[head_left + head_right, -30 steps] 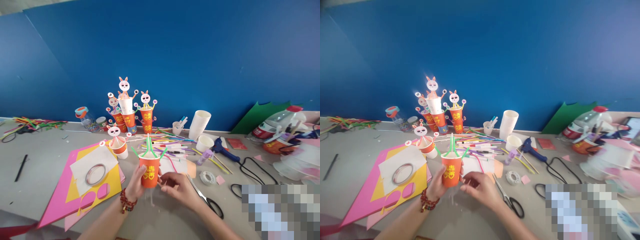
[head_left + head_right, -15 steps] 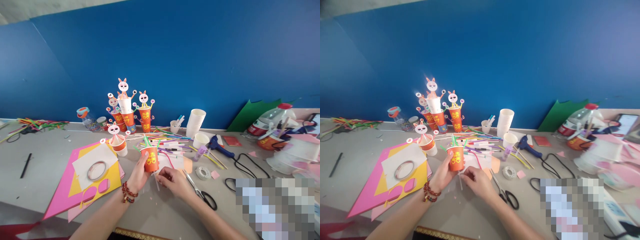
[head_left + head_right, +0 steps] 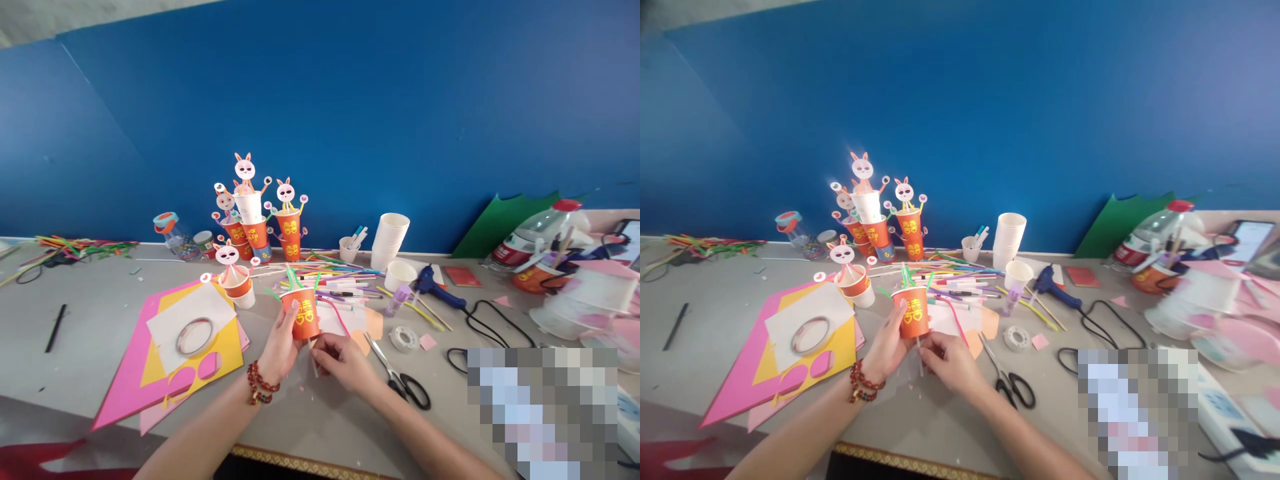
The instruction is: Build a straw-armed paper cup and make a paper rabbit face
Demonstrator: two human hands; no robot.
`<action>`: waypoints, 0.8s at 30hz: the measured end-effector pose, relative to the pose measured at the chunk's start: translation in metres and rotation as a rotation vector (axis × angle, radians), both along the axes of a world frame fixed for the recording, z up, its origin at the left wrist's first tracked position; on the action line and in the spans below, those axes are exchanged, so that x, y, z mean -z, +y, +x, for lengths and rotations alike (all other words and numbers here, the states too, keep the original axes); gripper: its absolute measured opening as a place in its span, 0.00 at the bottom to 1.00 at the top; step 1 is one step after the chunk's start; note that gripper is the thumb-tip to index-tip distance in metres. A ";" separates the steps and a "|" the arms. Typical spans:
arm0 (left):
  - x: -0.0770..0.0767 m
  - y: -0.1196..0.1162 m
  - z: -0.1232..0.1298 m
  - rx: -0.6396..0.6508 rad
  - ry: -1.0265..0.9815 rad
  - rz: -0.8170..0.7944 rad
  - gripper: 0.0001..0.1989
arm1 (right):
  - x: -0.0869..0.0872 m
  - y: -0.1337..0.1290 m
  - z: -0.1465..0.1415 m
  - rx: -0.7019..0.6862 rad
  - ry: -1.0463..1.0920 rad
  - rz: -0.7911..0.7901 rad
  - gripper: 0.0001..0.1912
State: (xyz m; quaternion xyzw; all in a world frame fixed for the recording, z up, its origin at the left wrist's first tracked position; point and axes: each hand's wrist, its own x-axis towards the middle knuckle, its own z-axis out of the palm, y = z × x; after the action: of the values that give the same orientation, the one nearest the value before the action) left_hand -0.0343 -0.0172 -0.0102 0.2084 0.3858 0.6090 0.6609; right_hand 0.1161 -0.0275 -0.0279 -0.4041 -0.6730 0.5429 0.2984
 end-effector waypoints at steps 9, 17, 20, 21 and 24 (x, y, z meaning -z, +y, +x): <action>-0.006 0.000 -0.015 0.154 0.010 0.048 0.21 | -0.049 0.010 0.042 0.009 -0.483 0.230 0.12; -0.002 0.010 -0.033 0.212 0.075 0.181 0.29 | -0.015 -0.030 0.125 0.246 -0.852 0.255 0.10; -0.001 0.012 -0.035 0.224 0.090 0.205 0.29 | 0.009 -0.046 0.141 0.304 -0.856 0.319 0.09; -0.001 0.012 -0.035 0.224 0.093 0.208 0.30 | 0.012 -0.050 0.143 0.327 -0.871 0.339 0.09; -0.002 0.013 -0.034 0.220 0.102 0.208 0.30 | 0.012 -0.056 0.145 0.342 -0.975 0.346 0.08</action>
State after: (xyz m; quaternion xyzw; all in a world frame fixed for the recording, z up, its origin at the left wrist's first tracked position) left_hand -0.0686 -0.0041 -0.0082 0.3473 0.3289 0.5583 0.6779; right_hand 0.2612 -0.0834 -0.0398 -0.6577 -0.7375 0.1177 0.0980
